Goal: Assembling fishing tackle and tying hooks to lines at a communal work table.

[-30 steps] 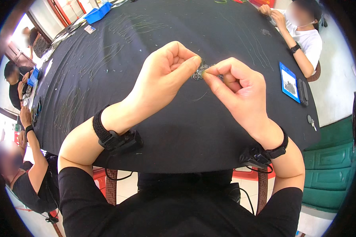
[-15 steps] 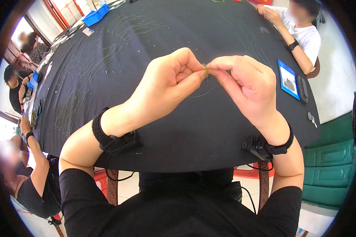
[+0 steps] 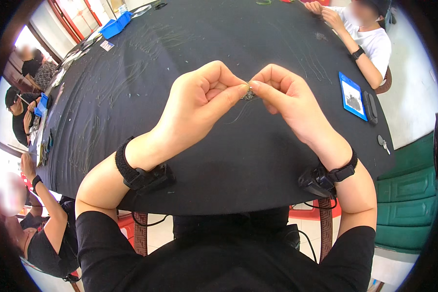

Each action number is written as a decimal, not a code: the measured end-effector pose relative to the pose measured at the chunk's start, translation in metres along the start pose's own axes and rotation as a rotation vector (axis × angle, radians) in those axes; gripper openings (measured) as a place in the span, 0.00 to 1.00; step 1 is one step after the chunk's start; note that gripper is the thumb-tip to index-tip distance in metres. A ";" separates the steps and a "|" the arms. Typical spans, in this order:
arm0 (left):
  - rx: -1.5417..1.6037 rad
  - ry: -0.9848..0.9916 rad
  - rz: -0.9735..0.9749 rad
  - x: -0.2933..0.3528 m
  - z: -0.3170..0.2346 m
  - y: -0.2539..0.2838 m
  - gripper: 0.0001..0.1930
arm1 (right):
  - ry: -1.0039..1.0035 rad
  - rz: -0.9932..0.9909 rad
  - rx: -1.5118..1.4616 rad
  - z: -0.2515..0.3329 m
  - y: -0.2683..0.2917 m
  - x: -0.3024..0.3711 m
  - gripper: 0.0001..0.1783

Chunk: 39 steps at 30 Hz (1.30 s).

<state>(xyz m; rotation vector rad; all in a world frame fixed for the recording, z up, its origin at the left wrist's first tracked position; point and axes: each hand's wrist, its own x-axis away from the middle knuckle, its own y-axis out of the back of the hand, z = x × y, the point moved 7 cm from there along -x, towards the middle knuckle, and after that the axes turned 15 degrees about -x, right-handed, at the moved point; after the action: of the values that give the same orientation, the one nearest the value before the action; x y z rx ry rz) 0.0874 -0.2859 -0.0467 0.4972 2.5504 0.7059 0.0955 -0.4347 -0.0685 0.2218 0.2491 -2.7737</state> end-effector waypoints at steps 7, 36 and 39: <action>0.089 0.009 -0.040 -0.001 -0.001 0.002 0.06 | 0.025 0.017 -0.065 -0.009 -0.013 0.006 0.08; -0.051 0.008 0.017 0.002 -0.008 -0.001 0.04 | 0.324 -0.167 0.439 0.039 0.002 0.013 0.06; -0.068 -0.004 0.008 0.002 -0.007 -0.002 0.05 | 0.207 -0.086 0.155 0.016 0.006 0.003 0.08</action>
<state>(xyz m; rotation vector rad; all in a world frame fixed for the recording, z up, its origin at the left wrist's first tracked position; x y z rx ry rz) 0.0823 -0.2892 -0.0430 0.4855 2.5123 0.7912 0.0934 -0.4446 -0.0543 0.5508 0.0951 -2.8579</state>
